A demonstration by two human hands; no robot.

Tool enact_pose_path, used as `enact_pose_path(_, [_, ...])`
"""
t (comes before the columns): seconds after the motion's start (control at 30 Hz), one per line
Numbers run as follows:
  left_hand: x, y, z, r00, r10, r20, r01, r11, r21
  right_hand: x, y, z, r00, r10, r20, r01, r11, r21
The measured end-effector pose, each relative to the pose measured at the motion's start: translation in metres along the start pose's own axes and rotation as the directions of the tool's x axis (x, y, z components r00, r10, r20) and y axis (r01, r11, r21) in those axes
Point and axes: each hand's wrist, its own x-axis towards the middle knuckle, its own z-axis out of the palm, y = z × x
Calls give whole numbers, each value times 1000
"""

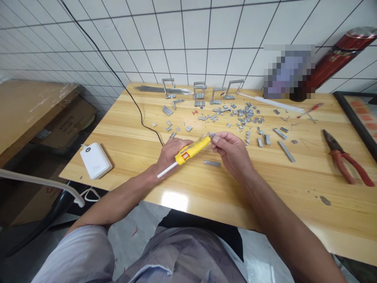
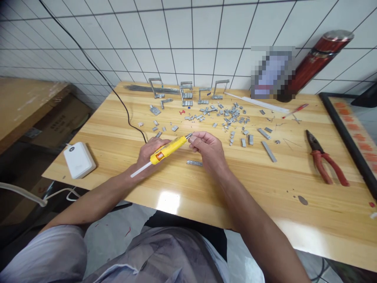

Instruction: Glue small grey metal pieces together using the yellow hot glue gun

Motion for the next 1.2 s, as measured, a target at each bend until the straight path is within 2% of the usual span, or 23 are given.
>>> enact_pose_path(0.2, [-1,-3,0,999,44,-15,-43,999,31,0,-1,0,999,18,28,-18,1000,11])
enact_pose_path(0.43, [-2,-3,-2,996,-58,66,55,997,51,1,0,0,999,10,44,-10,1000,-5])
enact_pose_path(0.67, [-2,-8,-1,1000,-1,-21,3,998,59,-3,-3,3,999,11,48,-12,999,33])
enact_pose_path(0.77, [-3,-9,-1,999,-22,-35,23,999,35,-3,-3,3,999,7,32,-8,1000,16])
enact_pose_path(0.93, [-5,-6,0,997,-70,-10,70,997,33,-1,0,0,1000,3,16,-3,1000,-15])
enact_pose_path(1.03, [-4,-4,-1,999,-47,17,47,999,28,0,1,0,1000,0,6,0,999,-40])
enact_pose_path(1.2, [-1,-4,-3,1000,1,-3,0,1000,16,-1,1,2,1000,-8,-2,8,999,-33])
